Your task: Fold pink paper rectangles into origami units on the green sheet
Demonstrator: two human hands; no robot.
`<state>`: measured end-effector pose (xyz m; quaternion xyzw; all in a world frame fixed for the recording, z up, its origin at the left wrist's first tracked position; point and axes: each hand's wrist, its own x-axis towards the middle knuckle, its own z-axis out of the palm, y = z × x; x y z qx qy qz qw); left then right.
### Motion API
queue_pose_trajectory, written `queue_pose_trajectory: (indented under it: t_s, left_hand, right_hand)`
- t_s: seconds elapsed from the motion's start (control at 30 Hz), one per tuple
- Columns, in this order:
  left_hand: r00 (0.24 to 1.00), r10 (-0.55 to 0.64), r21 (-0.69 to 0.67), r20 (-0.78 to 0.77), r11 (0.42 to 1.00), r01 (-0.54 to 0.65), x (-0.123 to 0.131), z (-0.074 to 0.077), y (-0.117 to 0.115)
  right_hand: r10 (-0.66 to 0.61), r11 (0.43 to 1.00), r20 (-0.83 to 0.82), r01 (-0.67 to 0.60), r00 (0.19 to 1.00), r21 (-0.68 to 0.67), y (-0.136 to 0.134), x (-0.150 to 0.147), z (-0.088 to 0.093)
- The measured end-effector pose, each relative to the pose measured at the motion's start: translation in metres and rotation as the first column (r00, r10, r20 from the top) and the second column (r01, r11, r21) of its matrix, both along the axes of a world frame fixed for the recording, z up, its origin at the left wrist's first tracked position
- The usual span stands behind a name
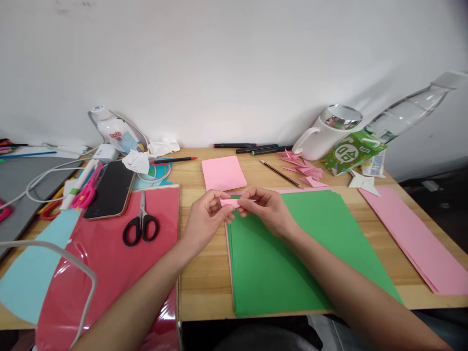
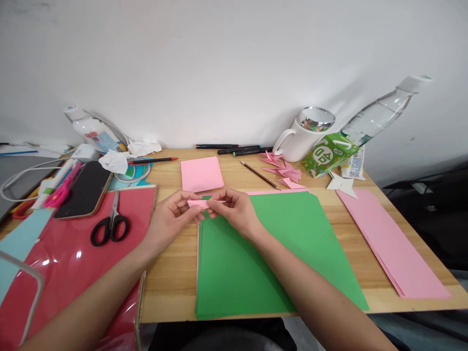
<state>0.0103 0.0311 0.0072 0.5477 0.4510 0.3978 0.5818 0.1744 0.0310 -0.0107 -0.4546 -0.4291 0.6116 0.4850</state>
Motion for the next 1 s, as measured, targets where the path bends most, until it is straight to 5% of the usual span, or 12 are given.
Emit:
queue_pose_trajectory:
  t_s: [0.4,0.7,1.0]
  left_hand:
    - [0.967,0.253,0.117,0.033,0.960,-0.256,-0.002,0.000,-0.003]
    - [0.972,0.204,0.542,-0.116,0.833,-0.110,-0.010,-0.010,-0.004]
    - [0.964,0.185,0.655,-0.191,0.755,-0.015,-0.009,-0.007,-0.003]
  right_hand:
    - [-0.037,0.998,-0.013,0.038,0.999,0.051,-0.001,0.001,-0.006]
    - [-0.016,0.993,0.022,0.014,1.000,0.116,-0.002,0.001,-0.003]
    - [0.020,0.982,-0.006,-0.018,1.000,0.190,-0.004,-0.001,-0.004]
